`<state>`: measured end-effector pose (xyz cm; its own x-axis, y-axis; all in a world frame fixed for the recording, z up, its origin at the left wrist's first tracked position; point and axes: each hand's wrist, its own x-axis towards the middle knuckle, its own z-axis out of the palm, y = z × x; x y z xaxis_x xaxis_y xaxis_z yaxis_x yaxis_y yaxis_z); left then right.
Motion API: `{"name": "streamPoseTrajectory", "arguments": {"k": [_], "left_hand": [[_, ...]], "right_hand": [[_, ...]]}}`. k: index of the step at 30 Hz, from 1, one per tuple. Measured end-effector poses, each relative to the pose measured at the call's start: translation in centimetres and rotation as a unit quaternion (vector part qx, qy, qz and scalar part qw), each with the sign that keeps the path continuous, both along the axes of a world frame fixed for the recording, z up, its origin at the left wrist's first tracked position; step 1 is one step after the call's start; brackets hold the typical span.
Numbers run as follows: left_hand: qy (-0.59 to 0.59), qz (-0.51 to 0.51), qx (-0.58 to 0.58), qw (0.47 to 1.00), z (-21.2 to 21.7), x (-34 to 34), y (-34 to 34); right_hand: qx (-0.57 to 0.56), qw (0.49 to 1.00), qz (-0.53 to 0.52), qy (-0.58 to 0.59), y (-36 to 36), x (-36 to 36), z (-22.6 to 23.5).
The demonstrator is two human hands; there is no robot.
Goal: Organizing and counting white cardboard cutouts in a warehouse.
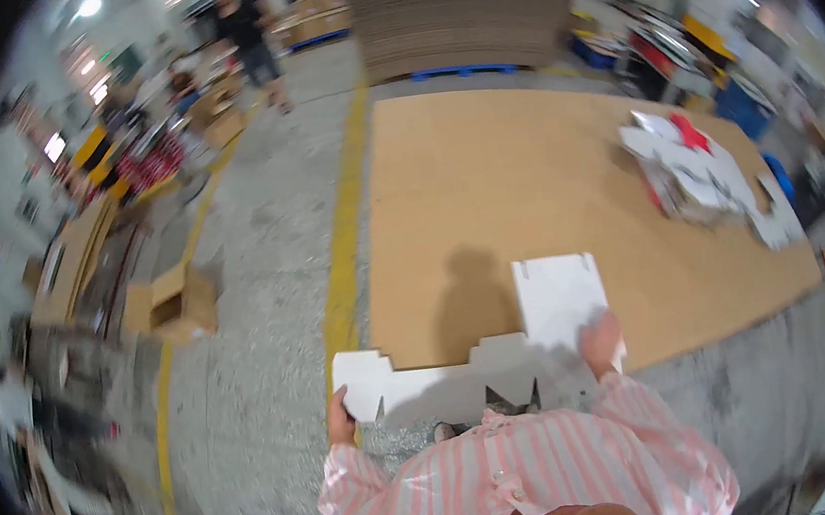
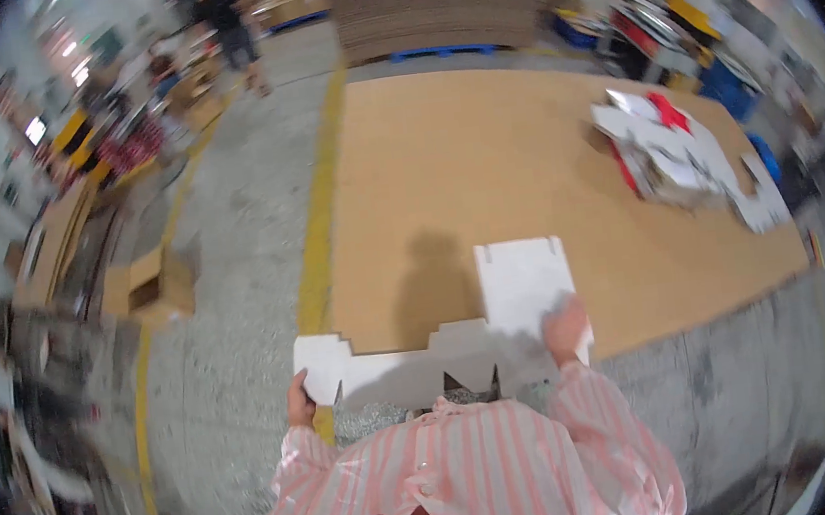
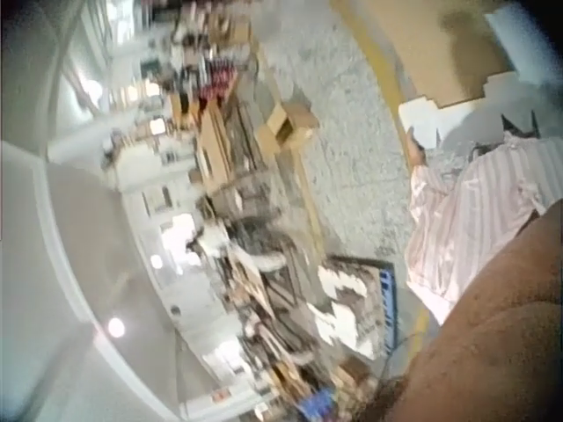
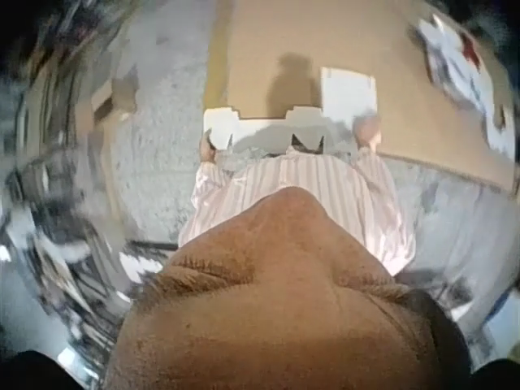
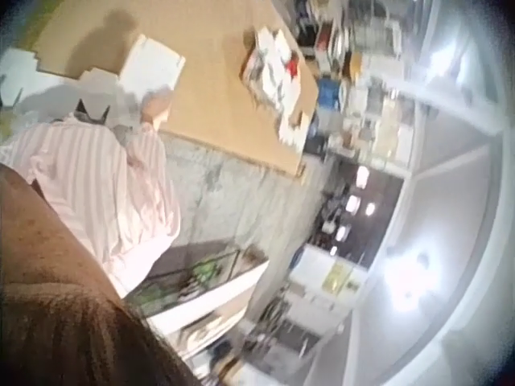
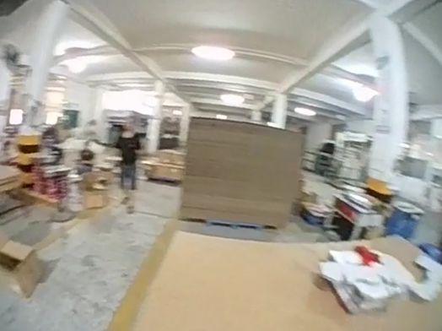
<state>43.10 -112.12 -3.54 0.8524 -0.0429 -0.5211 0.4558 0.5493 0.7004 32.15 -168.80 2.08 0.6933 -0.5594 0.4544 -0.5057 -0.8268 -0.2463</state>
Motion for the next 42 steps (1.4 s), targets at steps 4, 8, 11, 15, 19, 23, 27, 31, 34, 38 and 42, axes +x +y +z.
{"name": "streamPoseTrajectory", "arguments": {"k": [4, 8, 11, 15, 19, 23, 27, 31, 34, 38, 42], "left_hand": [[-0.021, 0.01, -0.053, 0.998, 1.8, -1.3, -1.2], [-0.102, 0.014, 0.006, 0.995, 4.4, -3.6, -4.2], [0.041, 0.008, -0.154, 0.987, 9.4, -4.1, -4.9], [-0.035, -0.079, -0.004, 0.996, 6.5, -3.7, -2.0], [0.075, -0.07, -0.024, 0.994, 9.4, -2.5, -4.0], [0.04, -0.098, 0.094, 0.99, 11.5, -2.2, -5.6], [-0.003, -0.114, 0.209, 0.971, 13.5, -1.5, -6.3], [-0.048, -0.12, 0.318, 0.939, 15.3, -1.1, -6.5], [-0.08, -0.119, 0.395, 0.907, 16.7, -1.8, -7.4], [-0.127, -0.112, 0.489, 0.855, 19.2, -3.5, -10.5], [-0.179, -0.104, 0.575, 0.791, 22.1, -4.8, -15.7]], "right_hand": [[0.036, 0.987, 0.146, 0.051, 4.4, 0.5, -0.8], [-0.014, 0.99, 0.108, 0.089, 4.6, -0.8, -3.6], [0.0, 0.991, 0.11, 0.076, 5.6, -0.4, -3.7], [0.032, 0.99, 0.112, 0.083, 7.0, 0.5, -2.9], [0.046, 0.989, 0.091, 0.103, 6.5, -0.6, -2.6], [0.045, 0.991, 0.089, 0.084, 6.7, -0.3, -2.8], [0.043, 0.991, 0.09, 0.086, 6.4, -0.2, -2.9], [0.051, 0.988, 0.089, 0.115, 6.0, -0.2, -2.6], [0.05, 0.989, 0.092, 0.106, 5.8, -0.4, -2.6], [0.033, 0.991, 0.108, 0.072, 5.1, -0.8, -2.7], [0.089, 0.985, 0.101, 0.106, 4.0, -1.9, -2.5]]}}
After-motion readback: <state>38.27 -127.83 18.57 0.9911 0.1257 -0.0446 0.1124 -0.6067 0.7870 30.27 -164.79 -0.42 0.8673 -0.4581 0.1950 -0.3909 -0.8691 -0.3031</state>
